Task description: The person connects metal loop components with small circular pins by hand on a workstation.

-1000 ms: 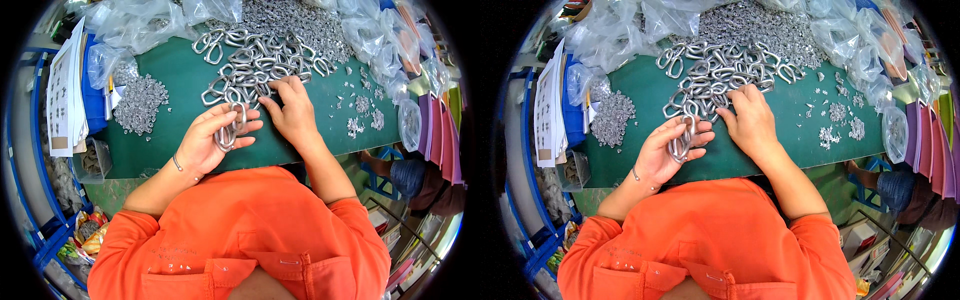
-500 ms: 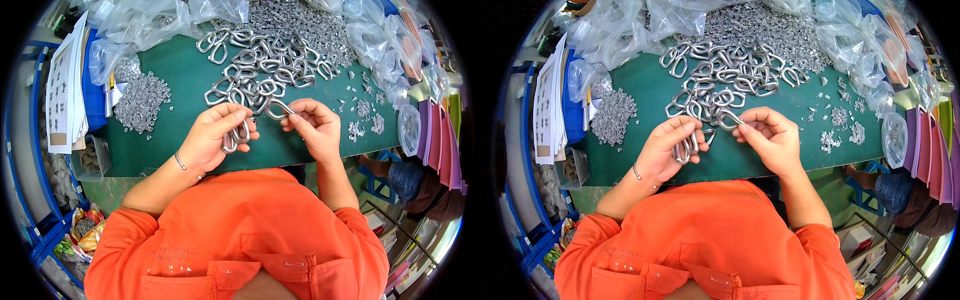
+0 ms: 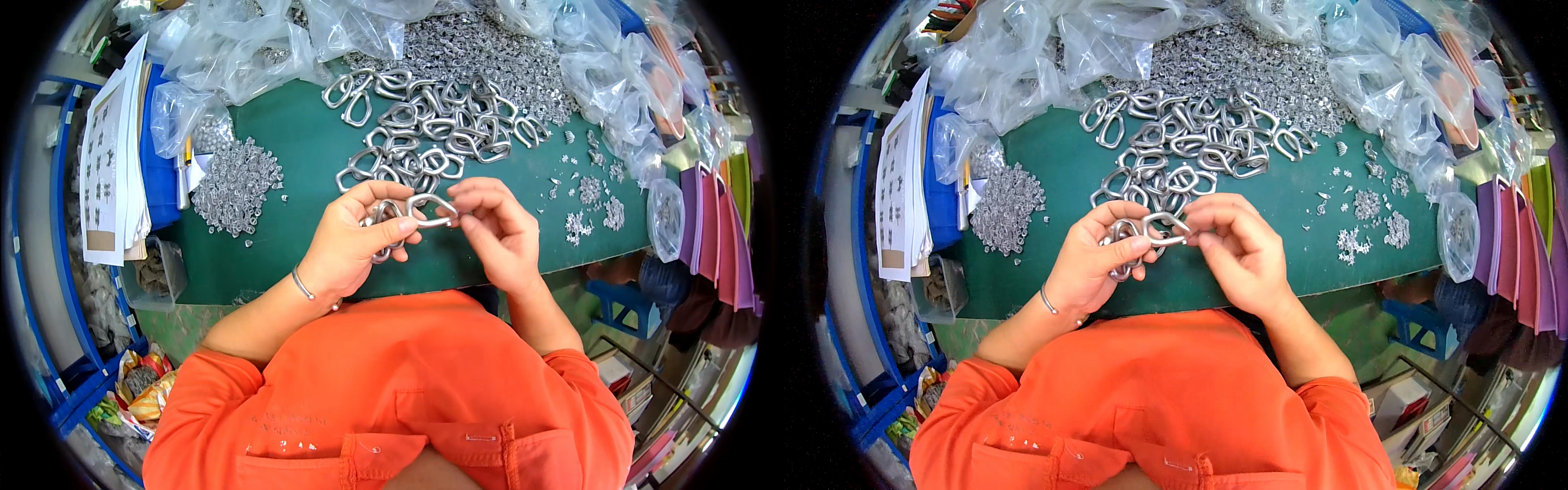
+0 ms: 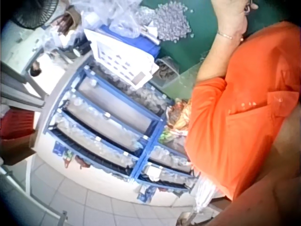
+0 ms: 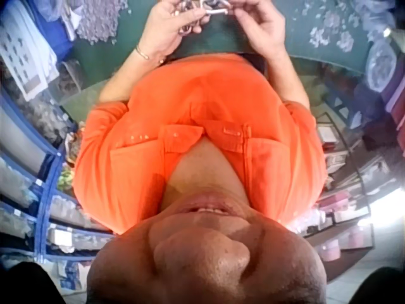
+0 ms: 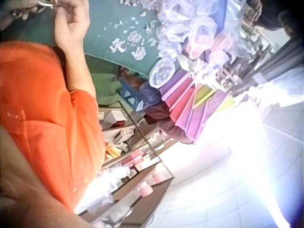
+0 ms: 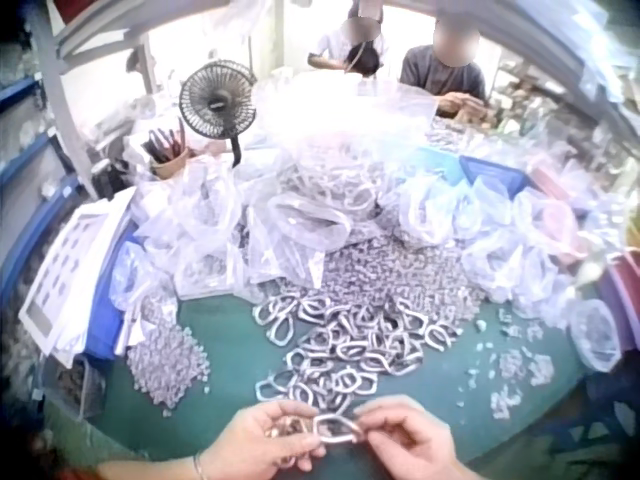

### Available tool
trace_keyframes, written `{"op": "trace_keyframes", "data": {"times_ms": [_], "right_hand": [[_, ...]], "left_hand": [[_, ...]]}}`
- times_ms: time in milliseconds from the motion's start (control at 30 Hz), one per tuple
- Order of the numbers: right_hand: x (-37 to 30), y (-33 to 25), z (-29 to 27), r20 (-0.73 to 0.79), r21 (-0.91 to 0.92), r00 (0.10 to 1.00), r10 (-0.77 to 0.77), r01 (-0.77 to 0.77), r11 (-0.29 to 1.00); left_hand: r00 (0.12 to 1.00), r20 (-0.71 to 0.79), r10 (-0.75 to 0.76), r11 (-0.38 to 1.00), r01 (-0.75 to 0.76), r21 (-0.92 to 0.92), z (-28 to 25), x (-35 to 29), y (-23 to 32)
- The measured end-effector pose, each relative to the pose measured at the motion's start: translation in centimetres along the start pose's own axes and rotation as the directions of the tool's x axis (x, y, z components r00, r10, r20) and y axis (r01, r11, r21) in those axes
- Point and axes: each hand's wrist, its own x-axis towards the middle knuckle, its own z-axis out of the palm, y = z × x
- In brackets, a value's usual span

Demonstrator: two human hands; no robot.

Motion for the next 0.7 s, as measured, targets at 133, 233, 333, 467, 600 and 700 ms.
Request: {"op": "trace_keyframes", "data": {"times_ms": [133,233,333,467,600,700], "right_hand": [[0.0,0.0,-0.7,0.079,0.296,0.940,0.332,-0.340,0.893],[-0.5,0.3,-0.3,0.151,0.198,0.971,0.187,-0.215,0.956],[-0.6,0.2,0.4,0.082,0.125,0.994,0.073,-0.083,0.989],[-0.8,0.4,0.5,0.038,0.138,0.999,0.013,-0.018,0.990],[-1.1,1.1,0.3,0.024,0.105,0.996,-0.089,0.086,0.991],[-1.1,0.8,0.4,0.025,0.088,0.991,-0.128,0.126,0.988]], "left_hand": [[1.000,-0.014,0.021,1.000,-0.021,0.023,0.0,-0.2,-0.2],[0.996,-0.003,0.087,0.995,-0.087,0.052,0.0,-0.1,-0.4],[0.995,-0.012,0.096,0.995,-0.096,-0.003,0.3,-0.1,0.0],[0.998,0.014,0.062,0.986,-0.060,-0.154,0.2,-0.2,0.3],[0.998,0.029,0.049,0.979,-0.043,-0.201,0.4,-0.2,0.3],[0.999,0.036,0.027,0.973,-0.018,-0.229,0.4,-0.2,0.2]]}}
